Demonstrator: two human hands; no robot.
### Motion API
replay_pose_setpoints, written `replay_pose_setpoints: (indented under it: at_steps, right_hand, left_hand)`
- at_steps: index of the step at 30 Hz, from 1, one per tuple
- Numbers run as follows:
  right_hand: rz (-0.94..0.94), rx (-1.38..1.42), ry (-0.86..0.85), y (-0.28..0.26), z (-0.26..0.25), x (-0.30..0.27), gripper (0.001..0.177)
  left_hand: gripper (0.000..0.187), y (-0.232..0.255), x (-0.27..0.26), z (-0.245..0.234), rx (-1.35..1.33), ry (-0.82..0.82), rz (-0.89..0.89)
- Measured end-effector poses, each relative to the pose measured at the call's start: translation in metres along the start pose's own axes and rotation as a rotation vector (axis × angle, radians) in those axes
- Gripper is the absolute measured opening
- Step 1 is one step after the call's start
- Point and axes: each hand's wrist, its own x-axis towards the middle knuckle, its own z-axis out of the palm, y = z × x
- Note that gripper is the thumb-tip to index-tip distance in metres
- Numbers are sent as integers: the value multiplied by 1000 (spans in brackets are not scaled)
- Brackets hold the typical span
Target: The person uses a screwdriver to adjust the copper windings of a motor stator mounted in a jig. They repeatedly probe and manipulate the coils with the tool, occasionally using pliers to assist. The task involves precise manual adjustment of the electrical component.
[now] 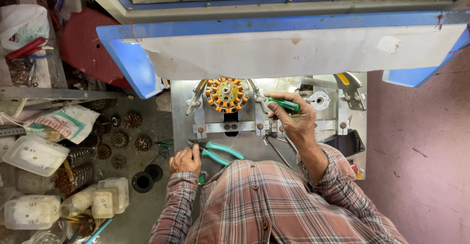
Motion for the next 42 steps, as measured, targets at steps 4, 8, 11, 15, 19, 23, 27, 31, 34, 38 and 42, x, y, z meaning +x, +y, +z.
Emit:
replay_pose_setpoints:
  at_steps: [4,8,11,15,19,23,27,31,34,38,42]
  right_hand:
    - [-43,32,-16,5,8,10,20]
    - [-118,-53,-25,5,18,23,20]
    - [-165,-143,-36,4,25,30,20]
    - [-96,-231,-27,8,33,37,19]
    - [-92,-259,-36,9,36,41,17]
    - [-50,-313,-27,5,39,45,16]
    - [-79,-432,-13,-2,42,47,20]
    - [-98,-537,-37,-4,40,53,26]
    - [-105,-552,-44,-4,39,54,28]
    - [32,-412,-29,0,36,50,24]
    - [-119,-118,18,9,32,38,14]
  left_hand:
    - [47,2,0,-2,-10,36,22]
    - [46,4,0,-6,-25,42,22]
    - [45,4,1,-8,-30,39,25]
    - [46,4,1,-7,-22,20,12]
    - [46,2,1,-5,-31,34,22]
    - [46,1,1,-4,-21,17,16]
    - [46,1,1,-4,-24,32,23]
    - [45,1,1,-3,-26,33,27]
    - [45,2,1,-3,-21,34,22]
    - [45,3,1,-5,-24,41,23]
    - [45,3,1,-6,-33,66,32]
